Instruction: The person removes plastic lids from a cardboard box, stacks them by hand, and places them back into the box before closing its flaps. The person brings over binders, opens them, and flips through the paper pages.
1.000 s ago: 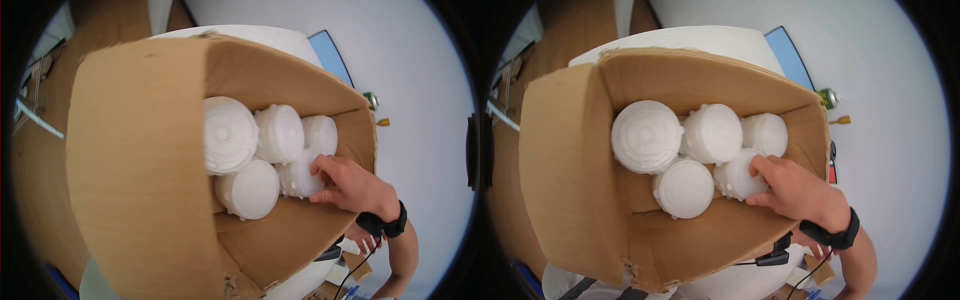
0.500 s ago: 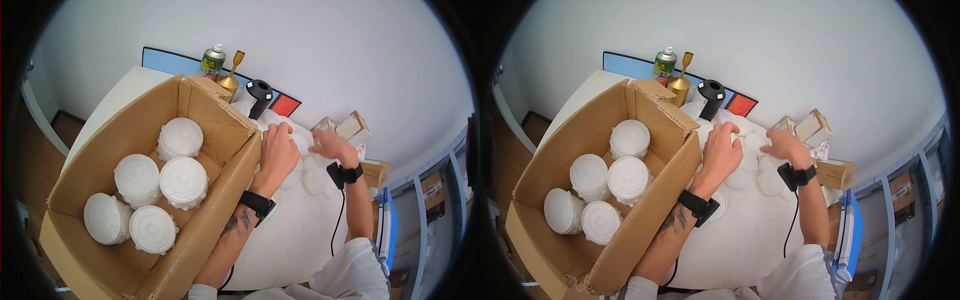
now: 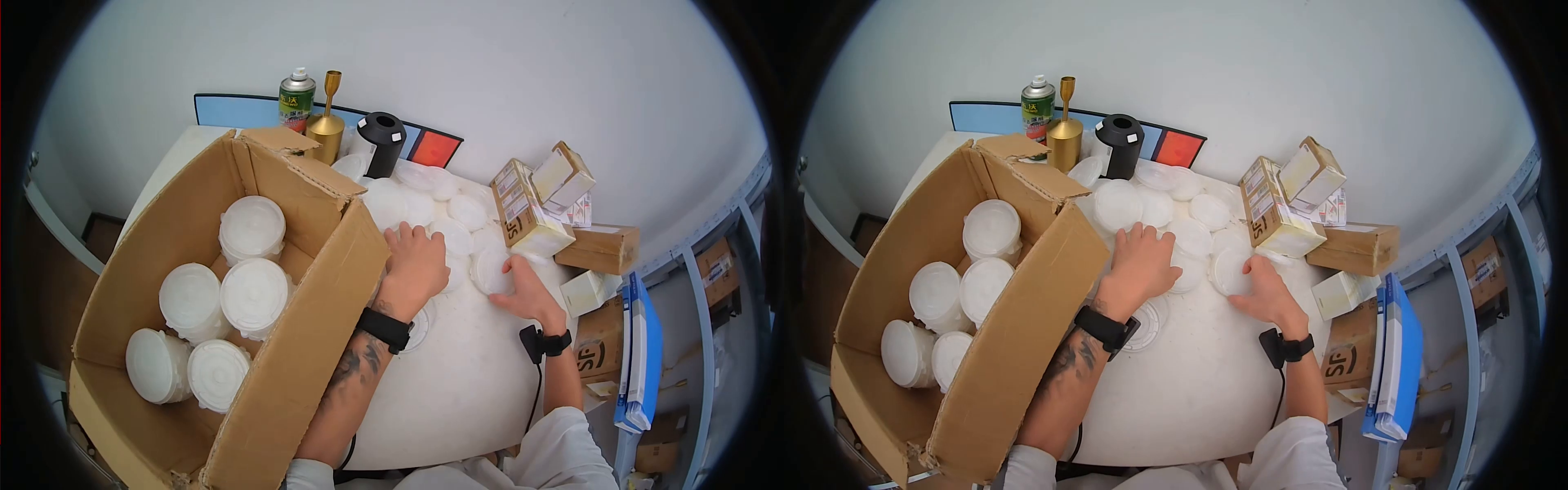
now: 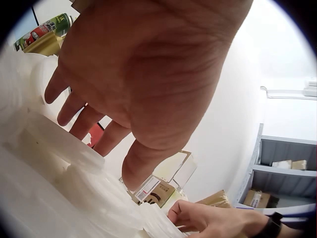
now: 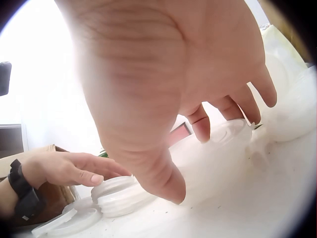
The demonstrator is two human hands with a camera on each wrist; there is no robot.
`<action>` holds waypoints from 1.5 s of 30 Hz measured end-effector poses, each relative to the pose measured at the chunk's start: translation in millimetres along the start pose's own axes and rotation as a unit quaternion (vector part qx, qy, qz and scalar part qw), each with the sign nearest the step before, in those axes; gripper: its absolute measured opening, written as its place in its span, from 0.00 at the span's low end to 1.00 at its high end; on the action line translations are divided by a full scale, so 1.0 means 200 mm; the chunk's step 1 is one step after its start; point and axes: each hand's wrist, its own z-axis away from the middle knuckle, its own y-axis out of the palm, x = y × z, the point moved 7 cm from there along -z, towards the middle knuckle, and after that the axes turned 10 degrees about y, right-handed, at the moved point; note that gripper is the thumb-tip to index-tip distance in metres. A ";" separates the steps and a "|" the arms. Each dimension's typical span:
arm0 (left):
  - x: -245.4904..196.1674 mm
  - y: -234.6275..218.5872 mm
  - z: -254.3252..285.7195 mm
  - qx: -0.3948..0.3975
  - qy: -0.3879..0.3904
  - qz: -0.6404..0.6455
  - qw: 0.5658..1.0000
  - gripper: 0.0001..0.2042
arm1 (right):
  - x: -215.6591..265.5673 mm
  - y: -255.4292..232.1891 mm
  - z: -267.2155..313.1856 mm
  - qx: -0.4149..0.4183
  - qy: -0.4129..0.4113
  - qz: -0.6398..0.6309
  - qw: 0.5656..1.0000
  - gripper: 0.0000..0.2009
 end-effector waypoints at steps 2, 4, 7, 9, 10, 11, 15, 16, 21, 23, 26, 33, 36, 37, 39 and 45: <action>0.00 0.01 0.01 0.033 -0.007 0.024 0.999 0.23 | 0.04 0.02 0.04 -0.011 -0.006 0.020 1.000 0.29; 0.01 0.02 0.01 0.036 -0.016 0.020 0.999 0.22 | 0.07 0.03 0.06 -0.023 -0.012 0.040 0.999 0.29; 0.00 0.01 0.02 0.031 -0.016 0.025 0.999 0.22 | 0.12 -0.01 0.07 -0.042 -0.025 0.035 0.998 0.29; 0.00 -0.01 0.02 0.039 -0.016 0.030 0.999 0.22 | 0.15 -0.04 0.07 -0.064 0.007 0.044 0.997 0.30; 0.01 -0.01 0.02 0.047 -0.018 0.037 0.998 0.21 | 0.16 -0.03 0.06 -0.064 0.004 0.043 0.997 0.30; 0.01 -0.02 0.02 0.046 -0.020 0.036 0.998 0.21 | 0.18 -0.02 0.05 -0.054 -0.011 0.046 0.997 0.30; 0.02 -0.02 0.01 0.032 -0.013 0.046 0.998 0.18 | 0.22 0.01 0.03 -0.060 -0.040 0.047 0.996 0.31; 0.03 -0.02 0.00 0.021 -0.009 0.052 0.998 0.16 | 0.21 0.03 0.02 -0.059 -0.042 0.046 0.996 0.31; 0.01 -0.09 0.00 -0.045 0.011 0.069 0.996 0.14 | 0.19 0.02 0.03 -0.076 -0.035 0.036 0.996 0.31; 0.00 -0.13 -0.01 -0.074 0.021 0.082 0.994 0.13 | 0.20 -0.05 0.05 -0.107 -0.047 0.011 0.993 0.31; 0.01 -0.18 -0.05 -0.115 -0.005 0.224 0.968 0.15 | 0.27 -0.18 0.07 -0.136 -0.070 -0.092 0.984 0.31; -0.06 -0.08 -0.07 -0.048 -0.094 0.684 0.722 0.36 | 0.53 -0.44 0.11 -0.199 -0.153 -0.097 0.963 0.31; -0.02 -0.09 -0.08 -0.065 -0.087 0.660 0.743 0.36 | 0.23 -0.58 0.01 -0.247 -0.021 -0.065 0.967 0.30; -0.01 -0.10 -0.08 -0.075 -0.074 0.645 0.756 0.35 | 0.15 -0.60 0.00 -0.248 -0.017 -0.061 0.967 0.30; -0.02 -0.09 -0.09 -0.070 -0.067 0.651 0.753 0.34 | -0.06 -0.57 -0.07 -0.161 0.109 -0.036 0.980 0.29; -0.05 -0.05 -0.10 -0.047 -0.034 0.612 0.789 0.30 | -0.28 -0.27 -0.16 -0.046 0.107 0.015 0.993 0.30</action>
